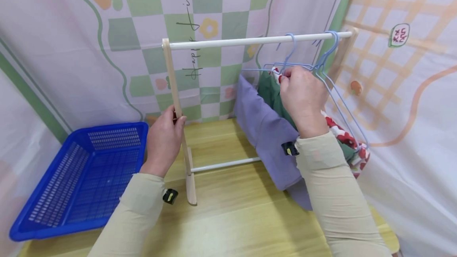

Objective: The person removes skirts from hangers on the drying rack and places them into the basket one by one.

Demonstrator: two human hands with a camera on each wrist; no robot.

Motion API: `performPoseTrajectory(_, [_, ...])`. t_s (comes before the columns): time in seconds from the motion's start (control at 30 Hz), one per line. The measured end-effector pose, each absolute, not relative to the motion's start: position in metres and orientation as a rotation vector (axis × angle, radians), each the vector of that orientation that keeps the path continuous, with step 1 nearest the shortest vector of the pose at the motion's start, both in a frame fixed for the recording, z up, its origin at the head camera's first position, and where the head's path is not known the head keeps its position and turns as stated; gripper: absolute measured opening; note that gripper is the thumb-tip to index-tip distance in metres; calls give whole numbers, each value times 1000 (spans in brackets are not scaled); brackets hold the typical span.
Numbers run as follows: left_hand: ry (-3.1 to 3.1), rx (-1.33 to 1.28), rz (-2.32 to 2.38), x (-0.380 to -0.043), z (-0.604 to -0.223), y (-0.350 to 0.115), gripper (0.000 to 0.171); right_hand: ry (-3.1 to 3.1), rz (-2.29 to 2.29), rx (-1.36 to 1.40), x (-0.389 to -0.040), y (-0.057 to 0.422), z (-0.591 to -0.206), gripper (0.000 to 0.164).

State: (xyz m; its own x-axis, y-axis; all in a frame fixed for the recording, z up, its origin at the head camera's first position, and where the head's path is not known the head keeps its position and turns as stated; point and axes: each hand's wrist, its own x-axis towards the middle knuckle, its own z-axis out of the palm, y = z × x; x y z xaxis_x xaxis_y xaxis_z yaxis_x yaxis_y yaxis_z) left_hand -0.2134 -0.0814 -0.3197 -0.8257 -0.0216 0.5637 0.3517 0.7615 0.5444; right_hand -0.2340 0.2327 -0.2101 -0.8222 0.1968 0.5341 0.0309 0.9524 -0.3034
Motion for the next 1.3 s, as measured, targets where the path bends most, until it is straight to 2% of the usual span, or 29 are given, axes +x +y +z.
performPoseTrajectory(0.83, [-2409,-261,-911,-212,-320,-83,30,-2492,373,-67,-231,210,-214,25])
performPoseTrajectory(1.3, [-2398,-269,-903,-212,-319,-83,28,-2620,321,-41,-226,202,-204,31])
